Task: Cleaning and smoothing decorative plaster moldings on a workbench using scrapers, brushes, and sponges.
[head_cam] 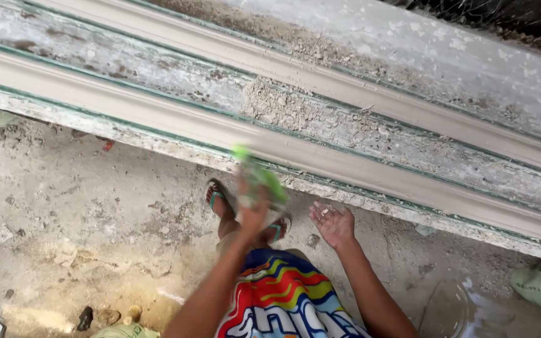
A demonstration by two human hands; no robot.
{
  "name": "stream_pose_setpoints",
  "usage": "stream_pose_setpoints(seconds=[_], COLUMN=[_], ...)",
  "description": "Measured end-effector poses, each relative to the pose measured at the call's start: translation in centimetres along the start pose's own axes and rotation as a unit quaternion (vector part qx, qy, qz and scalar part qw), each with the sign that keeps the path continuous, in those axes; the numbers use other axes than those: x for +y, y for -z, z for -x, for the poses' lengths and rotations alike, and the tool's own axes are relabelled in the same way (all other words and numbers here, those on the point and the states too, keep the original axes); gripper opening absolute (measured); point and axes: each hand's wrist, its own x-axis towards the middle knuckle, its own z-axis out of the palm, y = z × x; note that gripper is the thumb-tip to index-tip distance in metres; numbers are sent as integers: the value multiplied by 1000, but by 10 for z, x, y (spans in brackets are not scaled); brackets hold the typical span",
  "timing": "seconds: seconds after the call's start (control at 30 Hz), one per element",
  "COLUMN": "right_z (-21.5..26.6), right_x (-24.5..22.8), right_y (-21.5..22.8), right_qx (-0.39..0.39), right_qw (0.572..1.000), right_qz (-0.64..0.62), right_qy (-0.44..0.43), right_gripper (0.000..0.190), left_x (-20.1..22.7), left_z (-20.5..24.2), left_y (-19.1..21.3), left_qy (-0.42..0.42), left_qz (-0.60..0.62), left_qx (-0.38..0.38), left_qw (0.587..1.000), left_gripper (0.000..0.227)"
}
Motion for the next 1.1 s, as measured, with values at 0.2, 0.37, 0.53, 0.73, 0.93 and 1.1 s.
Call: stream_pose_setpoints(seconds=[0.2, 0.37, 0.53, 0.73, 0.93, 1.1], right_z=[14, 0, 30, 27, 39, 51], right_x=[-19, -43, -50, -47, -80, -102], right_y=[3, 63, 64, 53, 75, 117], right_qx=[61, 42, 124, 98, 141, 177], right_qw=[993, 993, 982, 991, 974, 935], right_qz=[-93, -82, -72, -18, -50, 40], right_qy=[44, 80, 122, 88, 170, 305], right_gripper=[63, 64, 61, 62, 43, 15], left_x=[170, 121, -7, 201, 99, 91], left_z=[-91, -164, -75, -48, -70, -229], left_y=[50, 145, 81, -40, -10, 149], left_qy=[366, 334, 225, 202, 162, 444], left_qz=[361, 87, 133, 278, 365, 3], left_qx=[-224, -45, 72, -296, -404, -107], left_qw=[828, 938, 963, 891, 823, 889], left_gripper=[77, 59, 36, 84, 40, 72])
